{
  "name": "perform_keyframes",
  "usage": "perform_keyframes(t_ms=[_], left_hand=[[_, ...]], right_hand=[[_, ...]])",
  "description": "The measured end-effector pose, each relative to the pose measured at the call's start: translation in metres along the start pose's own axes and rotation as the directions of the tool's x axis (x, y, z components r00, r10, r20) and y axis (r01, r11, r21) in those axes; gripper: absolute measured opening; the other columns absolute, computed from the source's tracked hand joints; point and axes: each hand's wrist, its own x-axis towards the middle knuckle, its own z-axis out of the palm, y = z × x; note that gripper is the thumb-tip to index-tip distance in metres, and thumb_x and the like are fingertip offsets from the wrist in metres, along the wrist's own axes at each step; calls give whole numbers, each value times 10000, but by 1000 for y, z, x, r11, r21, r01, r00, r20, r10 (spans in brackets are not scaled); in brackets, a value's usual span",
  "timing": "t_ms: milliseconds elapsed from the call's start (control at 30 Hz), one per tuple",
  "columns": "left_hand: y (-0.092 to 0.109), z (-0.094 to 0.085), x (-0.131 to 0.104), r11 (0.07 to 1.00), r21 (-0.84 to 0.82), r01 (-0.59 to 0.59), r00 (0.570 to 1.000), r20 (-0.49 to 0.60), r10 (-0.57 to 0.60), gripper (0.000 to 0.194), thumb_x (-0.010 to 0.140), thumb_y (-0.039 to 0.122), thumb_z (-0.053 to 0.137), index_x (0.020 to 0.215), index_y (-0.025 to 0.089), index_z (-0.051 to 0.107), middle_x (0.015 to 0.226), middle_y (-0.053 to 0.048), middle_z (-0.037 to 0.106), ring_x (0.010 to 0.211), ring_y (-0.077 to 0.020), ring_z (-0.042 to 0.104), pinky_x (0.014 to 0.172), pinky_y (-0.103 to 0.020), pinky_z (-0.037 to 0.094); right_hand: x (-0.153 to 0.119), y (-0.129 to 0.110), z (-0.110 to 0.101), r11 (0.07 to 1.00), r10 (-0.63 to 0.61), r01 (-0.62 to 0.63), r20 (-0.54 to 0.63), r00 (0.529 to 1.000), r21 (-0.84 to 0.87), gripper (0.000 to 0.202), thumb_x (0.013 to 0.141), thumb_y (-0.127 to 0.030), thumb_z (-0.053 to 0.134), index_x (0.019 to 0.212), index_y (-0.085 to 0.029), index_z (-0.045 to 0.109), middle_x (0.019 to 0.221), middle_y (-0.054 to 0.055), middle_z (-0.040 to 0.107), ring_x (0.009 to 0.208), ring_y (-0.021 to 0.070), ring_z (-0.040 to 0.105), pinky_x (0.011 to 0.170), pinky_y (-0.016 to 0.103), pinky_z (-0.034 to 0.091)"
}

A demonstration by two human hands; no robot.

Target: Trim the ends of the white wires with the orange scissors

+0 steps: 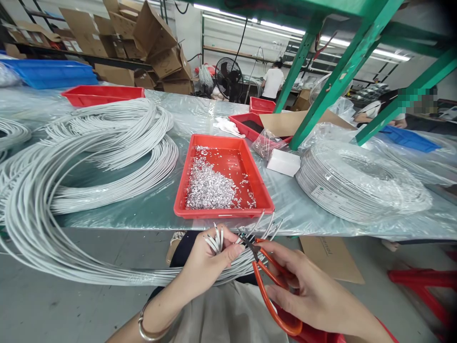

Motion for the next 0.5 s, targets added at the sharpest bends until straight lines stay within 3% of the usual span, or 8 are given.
perform_keyframes(t_ms=[100,333,500], left_hand=[[-1,-1,0,1000,-2,21,1000,11,-21,282,655,373,694,657,153,518,530,61,457,418,-52,395,401,-167,357],[-1,-1,1,999,-18,28,1000,15,-28,279,665,364,688,666,148,513,570,59,468,420,-41,400,406,-161,360],[-1,0,2,999,-23,29,1000,-3,-29,280,646,360,702,662,148,520,564,59,473,422,-46,413,408,-165,363]], right_hand=[[1,-1,0,1000,11,-11,2,1000,19,481,804,-255,542,1258,-246,384,825,39,614,666,184,569,557,267,470],[4,-17,-8,996,65,-62,45,997,-57,436,792,-215,517,1218,-176,432,708,7,571,625,170,541,544,262,453],[4,-15,-4,995,-9,14,55,998,-96,444,820,-202,492,1252,-191,390,686,-9,553,618,157,536,559,251,444]])
